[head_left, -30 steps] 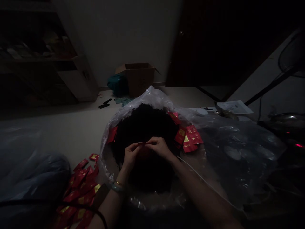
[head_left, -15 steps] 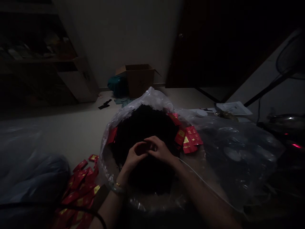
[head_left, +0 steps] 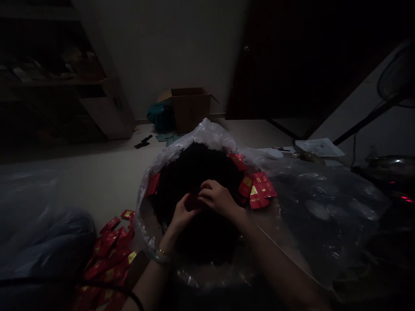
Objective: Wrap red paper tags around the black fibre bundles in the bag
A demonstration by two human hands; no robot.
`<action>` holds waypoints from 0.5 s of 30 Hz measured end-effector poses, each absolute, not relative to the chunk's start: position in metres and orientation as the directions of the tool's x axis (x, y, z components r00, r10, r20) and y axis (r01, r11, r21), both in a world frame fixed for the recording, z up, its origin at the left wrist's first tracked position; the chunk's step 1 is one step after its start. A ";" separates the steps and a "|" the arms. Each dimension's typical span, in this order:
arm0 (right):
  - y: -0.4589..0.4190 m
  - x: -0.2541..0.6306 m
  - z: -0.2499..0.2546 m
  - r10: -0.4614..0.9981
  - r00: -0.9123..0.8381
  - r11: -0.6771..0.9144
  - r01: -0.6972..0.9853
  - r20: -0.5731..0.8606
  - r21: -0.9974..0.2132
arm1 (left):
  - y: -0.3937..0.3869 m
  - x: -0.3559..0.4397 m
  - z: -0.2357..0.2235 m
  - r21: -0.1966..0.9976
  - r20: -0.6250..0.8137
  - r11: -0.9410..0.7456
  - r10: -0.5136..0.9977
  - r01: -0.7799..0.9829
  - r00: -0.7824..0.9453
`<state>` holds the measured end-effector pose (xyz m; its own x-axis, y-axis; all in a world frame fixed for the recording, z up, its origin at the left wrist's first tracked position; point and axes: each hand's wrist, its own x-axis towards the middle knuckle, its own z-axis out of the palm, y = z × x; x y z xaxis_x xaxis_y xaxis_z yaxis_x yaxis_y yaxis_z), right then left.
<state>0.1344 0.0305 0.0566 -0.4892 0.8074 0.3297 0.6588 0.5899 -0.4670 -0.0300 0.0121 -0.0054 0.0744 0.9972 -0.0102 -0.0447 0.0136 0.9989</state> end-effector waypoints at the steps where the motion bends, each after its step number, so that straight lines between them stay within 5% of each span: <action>1: 0.031 0.134 0.058 0.811 -0.496 0.585 0.668 0.311 -0.460 | 0.012 -0.030 -0.005 0.999 -0.009 0.012 0.998 -0.048 0.065; 10: 0.035 0.129 0.066 0.832 -0.551 0.535 0.763 0.067 -0.362 | 0.012 -0.034 0.003 0.996 0.001 0.000 1.000 -0.087 0.015; 15: 0.037 0.128 0.066 0.836 -0.529 0.515 0.665 0.145 -0.540 | 0.012 -0.035 0.003 0.993 -0.063 0.055 0.996 -0.109 -0.069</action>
